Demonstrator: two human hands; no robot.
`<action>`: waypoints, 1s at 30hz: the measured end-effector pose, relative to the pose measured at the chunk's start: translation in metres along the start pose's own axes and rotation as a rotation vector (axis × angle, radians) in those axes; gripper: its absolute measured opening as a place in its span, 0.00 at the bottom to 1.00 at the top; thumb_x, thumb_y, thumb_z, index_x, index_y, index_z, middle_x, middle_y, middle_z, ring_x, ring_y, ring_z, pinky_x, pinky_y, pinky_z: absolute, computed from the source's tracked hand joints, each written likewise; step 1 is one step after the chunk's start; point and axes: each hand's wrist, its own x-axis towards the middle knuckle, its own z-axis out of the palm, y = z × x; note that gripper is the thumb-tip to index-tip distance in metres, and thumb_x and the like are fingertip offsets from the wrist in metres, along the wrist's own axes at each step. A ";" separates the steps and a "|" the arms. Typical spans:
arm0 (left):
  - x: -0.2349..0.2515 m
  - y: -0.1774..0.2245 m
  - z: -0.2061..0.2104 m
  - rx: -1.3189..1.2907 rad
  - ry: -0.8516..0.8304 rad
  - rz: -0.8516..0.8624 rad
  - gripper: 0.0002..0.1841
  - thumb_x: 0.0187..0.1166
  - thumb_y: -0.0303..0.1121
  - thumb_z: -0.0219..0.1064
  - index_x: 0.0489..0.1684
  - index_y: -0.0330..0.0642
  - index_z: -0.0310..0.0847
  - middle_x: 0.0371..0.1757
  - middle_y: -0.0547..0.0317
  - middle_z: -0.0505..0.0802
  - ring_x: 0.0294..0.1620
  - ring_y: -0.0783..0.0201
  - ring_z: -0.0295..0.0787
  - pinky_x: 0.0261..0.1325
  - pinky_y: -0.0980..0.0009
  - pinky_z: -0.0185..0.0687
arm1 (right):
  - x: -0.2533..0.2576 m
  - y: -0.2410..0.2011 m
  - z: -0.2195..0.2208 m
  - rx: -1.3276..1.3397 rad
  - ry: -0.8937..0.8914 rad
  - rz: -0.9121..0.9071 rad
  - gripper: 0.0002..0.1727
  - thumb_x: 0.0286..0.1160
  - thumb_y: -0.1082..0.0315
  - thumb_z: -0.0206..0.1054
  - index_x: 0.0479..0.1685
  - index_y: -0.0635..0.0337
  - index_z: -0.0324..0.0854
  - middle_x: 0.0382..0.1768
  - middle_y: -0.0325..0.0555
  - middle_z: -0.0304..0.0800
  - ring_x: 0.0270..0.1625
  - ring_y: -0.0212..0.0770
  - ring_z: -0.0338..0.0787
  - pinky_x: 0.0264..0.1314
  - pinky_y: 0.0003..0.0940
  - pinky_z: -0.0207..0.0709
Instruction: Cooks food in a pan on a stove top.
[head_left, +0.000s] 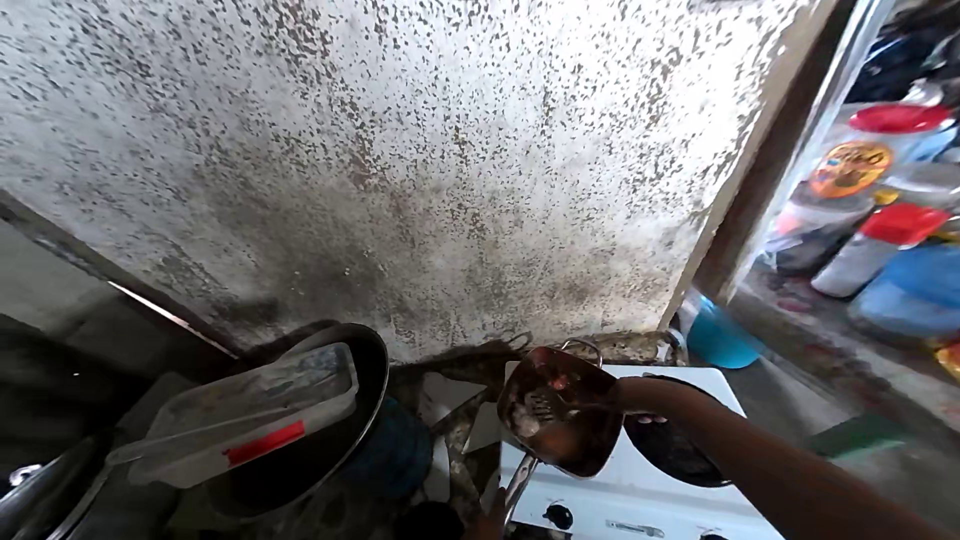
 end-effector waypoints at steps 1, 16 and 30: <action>0.000 0.002 -0.003 -0.001 0.003 0.008 0.45 0.81 0.28 0.64 0.98 0.55 0.39 0.77 0.30 0.80 0.72 0.33 0.82 0.73 0.37 0.76 | -0.001 0.000 -0.004 -0.019 0.013 -0.005 0.27 0.91 0.48 0.56 0.63 0.66 0.81 0.45 0.56 0.86 0.41 0.46 0.85 0.51 0.47 0.78; 0.010 -0.009 -0.001 0.039 0.006 0.001 0.46 0.81 0.32 0.66 0.98 0.61 0.37 0.76 0.31 0.81 0.71 0.34 0.83 0.73 0.39 0.78 | 0.004 0.000 0.020 0.040 -0.010 -0.034 0.22 0.92 0.52 0.55 0.69 0.57 0.79 0.45 0.52 0.84 0.39 0.43 0.84 0.47 0.42 0.79; 0.006 0.023 0.009 -0.002 -0.011 0.000 0.49 0.79 0.34 0.68 0.98 0.58 0.34 0.73 0.29 0.82 0.67 0.32 0.86 0.68 0.37 0.80 | -0.056 0.024 0.038 0.041 0.277 -0.062 0.24 0.92 0.62 0.50 0.84 0.38 0.71 0.68 0.60 0.87 0.71 0.66 0.85 0.70 0.70 0.74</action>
